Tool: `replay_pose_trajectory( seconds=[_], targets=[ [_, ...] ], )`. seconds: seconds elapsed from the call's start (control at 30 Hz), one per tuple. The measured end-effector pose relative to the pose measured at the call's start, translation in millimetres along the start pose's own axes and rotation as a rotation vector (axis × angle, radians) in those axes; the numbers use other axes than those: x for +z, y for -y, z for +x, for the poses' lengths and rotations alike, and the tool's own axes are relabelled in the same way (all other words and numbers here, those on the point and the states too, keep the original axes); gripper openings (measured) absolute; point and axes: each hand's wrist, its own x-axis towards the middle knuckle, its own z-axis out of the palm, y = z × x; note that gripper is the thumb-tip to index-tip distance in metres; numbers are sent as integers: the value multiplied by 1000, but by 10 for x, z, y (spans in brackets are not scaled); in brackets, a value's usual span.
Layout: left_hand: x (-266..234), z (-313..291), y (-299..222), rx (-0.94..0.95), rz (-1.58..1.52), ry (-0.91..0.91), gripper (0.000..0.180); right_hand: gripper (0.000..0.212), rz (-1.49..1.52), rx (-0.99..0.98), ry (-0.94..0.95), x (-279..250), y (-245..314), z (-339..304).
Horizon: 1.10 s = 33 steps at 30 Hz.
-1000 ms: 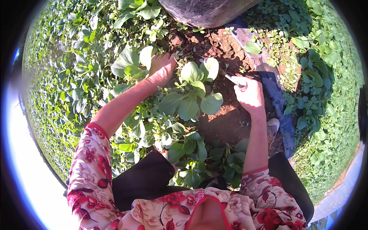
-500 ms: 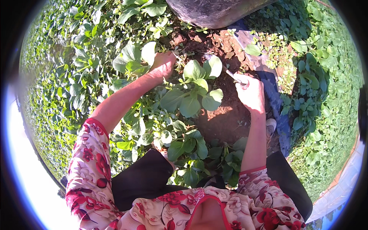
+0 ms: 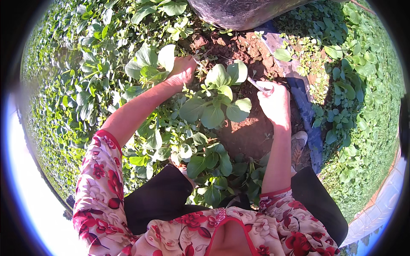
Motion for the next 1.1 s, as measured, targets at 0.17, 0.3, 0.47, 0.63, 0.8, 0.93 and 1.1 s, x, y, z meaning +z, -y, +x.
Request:
replay_pose_trajectory(
  seconds=[0.17, 0.3, 0.47, 0.63, 0.8, 0.93, 1.1],
  targets=[
    [35, 85, -60, 52, -37, -57, 52, 13, -333, 102, 22, 389, 13, 346],
    [313, 136, -31, 0, -220, -182, 34, 12, -185, 84, 34, 532, 77, 364],
    [71, 105, -83, -4, -230, -212, 17, 28, -214, 25, 193, -110, 62, 63],
    [-37, 35, 5, -4, -108, -111, 19, 26, -38, -10, 197, 38, -158, 47],
    [-232, 132, -140, -84, -115, 110, 18, 9, 54, 61, 240, 640, -283, 201],
    [-279, 46, -35, -90, -287, 94, 31, 11, 109, 154, 284, 580, -240, 176],
    [-227, -86, 203, -369, -970, -21, 43, 26, 212, 217, 305, 364, -452, 76]
  ],
)
